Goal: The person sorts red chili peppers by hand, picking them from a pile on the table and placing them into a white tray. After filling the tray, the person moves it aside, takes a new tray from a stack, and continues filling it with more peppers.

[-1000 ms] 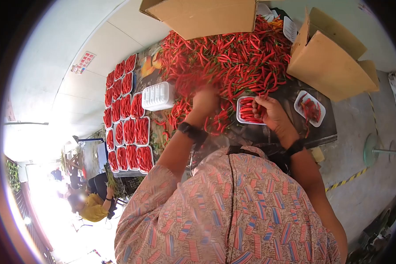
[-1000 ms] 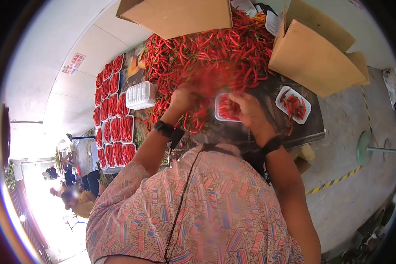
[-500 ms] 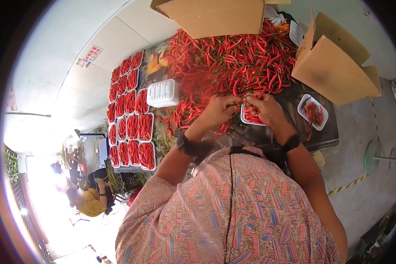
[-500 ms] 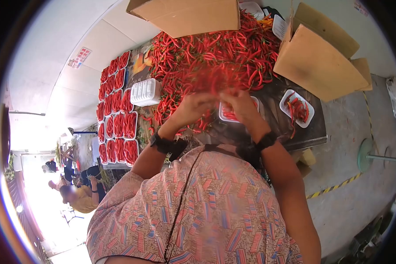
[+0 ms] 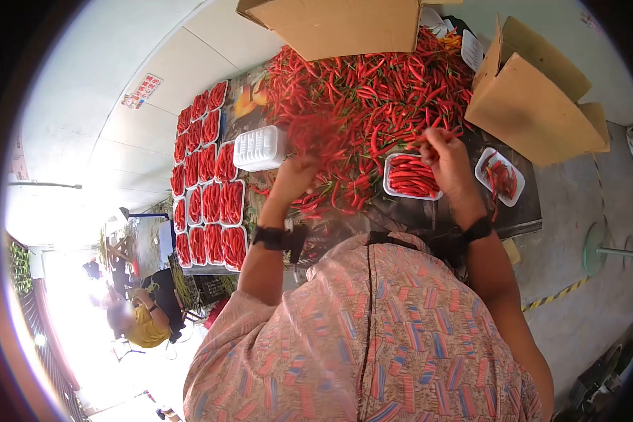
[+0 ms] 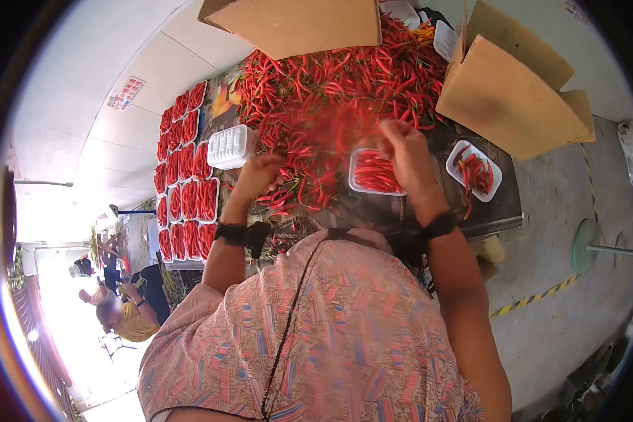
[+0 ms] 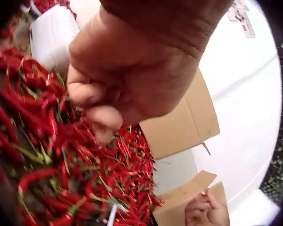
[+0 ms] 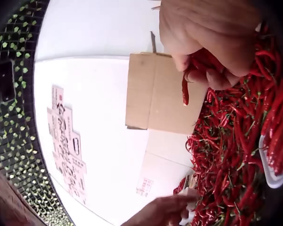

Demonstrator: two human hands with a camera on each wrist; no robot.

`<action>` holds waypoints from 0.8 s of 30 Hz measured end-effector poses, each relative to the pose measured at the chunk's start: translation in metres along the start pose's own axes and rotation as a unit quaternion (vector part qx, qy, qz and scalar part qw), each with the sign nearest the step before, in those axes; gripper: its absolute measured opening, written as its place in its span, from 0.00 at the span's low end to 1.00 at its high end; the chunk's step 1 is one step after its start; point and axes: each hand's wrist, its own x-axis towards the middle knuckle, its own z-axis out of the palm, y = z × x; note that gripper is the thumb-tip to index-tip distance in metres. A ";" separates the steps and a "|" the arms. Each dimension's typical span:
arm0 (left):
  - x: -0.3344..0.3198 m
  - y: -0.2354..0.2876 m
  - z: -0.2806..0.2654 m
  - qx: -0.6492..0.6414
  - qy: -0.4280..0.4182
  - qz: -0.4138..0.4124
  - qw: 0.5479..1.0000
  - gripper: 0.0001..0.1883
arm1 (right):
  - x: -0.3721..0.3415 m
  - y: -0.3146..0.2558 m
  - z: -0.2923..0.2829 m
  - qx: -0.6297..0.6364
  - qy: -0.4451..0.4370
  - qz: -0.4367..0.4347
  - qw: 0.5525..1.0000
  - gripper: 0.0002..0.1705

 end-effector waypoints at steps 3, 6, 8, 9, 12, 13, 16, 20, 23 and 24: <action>-0.017 -0.022 -0.020 0.197 0.012 0.027 0.980 0.09 | 0.003 0.004 -0.019 0.106 0.049 0.049 0.992 0.09; -0.023 -0.020 -0.011 0.244 0.088 0.140 0.956 0.09 | 0.005 0.012 -0.021 0.120 0.057 0.089 0.987 0.11; -0.011 -0.024 0.007 0.229 0.091 0.189 0.950 0.09 | 0.008 0.018 -0.020 0.137 0.049 0.106 0.984 0.11; -0.005 -0.026 0.017 0.215 0.088 0.242 0.942 0.09 | 0.009 0.024 -0.020 0.142 0.027 0.121 0.982 0.12; -0.002 -0.001 0.044 0.180 -0.055 0.158 0.969 0.10 | 0.005 0.021 -0.013 0.123 0.003 0.144 0.982 0.13; 0.002 -0.002 0.053 0.181 -0.057 0.160 0.969 0.10 | 0.003 0.020 -0.011 0.103 -0.002 0.156 0.982 0.13; 0.025 -0.019 0.077 0.269 -0.092 0.259 0.923 0.10 | -0.002 0.016 -0.013 0.102 0.012 0.158 0.982 0.14; 0.049 -0.024 0.083 0.289 0.001 0.275 0.917 0.13 | -0.006 0.015 -0.019 0.096 0.041 0.147 0.984 0.13; 0.048 -0.020 0.074 0.279 0.033 0.237 0.930 0.14 | -0.005 0.019 -0.029 0.098 -0.002 0.160 0.982 0.11; 0.047 -0.018 0.070 0.248 0.059 0.225 0.940 0.14 | -0.003 0.022 -0.030 0.099 -0.003 0.160 0.982 0.11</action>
